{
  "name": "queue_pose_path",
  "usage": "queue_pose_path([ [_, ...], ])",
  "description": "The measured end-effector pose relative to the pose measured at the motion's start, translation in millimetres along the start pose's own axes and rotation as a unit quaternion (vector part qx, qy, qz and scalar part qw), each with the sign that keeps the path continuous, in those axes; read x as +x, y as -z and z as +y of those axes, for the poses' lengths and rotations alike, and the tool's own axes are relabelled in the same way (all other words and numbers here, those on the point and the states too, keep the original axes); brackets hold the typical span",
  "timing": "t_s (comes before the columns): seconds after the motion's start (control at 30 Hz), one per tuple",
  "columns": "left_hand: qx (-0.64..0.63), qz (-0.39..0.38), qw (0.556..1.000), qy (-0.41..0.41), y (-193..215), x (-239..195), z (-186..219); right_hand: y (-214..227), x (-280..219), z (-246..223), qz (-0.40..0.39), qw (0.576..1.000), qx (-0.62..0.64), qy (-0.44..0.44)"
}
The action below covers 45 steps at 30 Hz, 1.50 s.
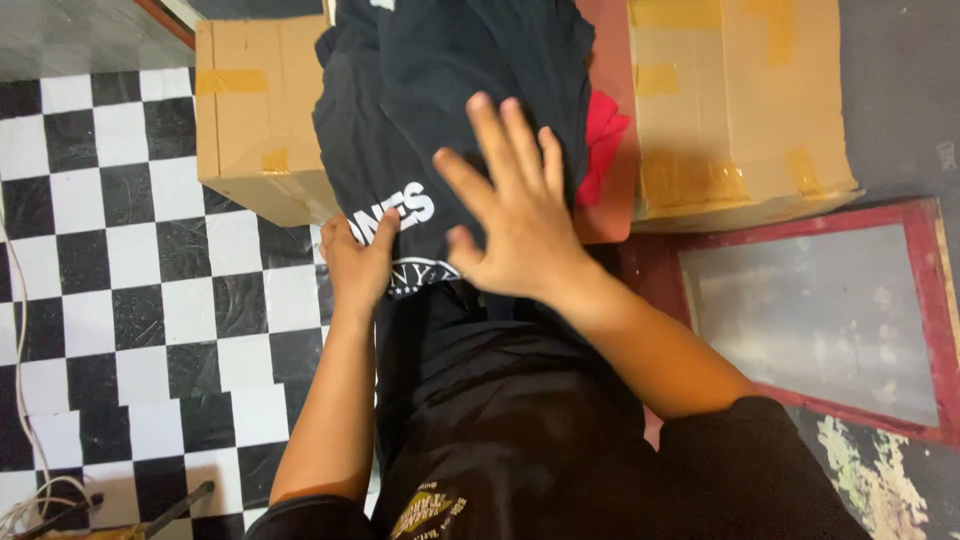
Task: Inspecting and aligning printed t-shirts before placing them on a heat press machine.
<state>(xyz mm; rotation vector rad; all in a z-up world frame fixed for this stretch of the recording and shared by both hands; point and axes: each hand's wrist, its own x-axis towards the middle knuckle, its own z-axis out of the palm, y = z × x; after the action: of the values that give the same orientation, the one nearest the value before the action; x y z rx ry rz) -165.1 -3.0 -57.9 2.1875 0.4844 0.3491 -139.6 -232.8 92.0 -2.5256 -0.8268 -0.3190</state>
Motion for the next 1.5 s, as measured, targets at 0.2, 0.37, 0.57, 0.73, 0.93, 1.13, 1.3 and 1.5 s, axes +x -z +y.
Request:
queue_pose_path([
  [0.2,-0.145,-0.081,0.982,0.095,14,0,33,-39,28,35,-0.035,0.992,-0.122,-0.024],
  [0.37,-0.227,-0.1,0.957,0.152,4,5,19,-58,25,132,0.096,0.995,-0.006,-0.023],
  [0.57,-0.207,-0.113,0.963,0.13,14,2,36,-79,-8,222,0.2,0.789,0.401,-0.422],
  [0.73,-0.216,-0.124,0.962,0.113,1,13,5,-70,-37,203,0.36,0.76,0.434,-0.323],
  [0.93,-0.167,-0.09,0.974,0.123,-3,21,6,1,16,44,0.131,0.985,0.022,0.115],
  [1.13,-0.174,-0.075,0.976,0.108,1,55,20,-43,0,131,0.015,0.999,-0.032,-0.02],
  [1.3,-0.334,-0.226,0.908,0.117,2,63,31,-68,-44,127,0.129,0.849,0.385,-0.337],
  [1.5,-0.375,-0.28,0.867,0.172,12,62,37,-73,-47,129,0.048,0.792,0.423,-0.438],
])
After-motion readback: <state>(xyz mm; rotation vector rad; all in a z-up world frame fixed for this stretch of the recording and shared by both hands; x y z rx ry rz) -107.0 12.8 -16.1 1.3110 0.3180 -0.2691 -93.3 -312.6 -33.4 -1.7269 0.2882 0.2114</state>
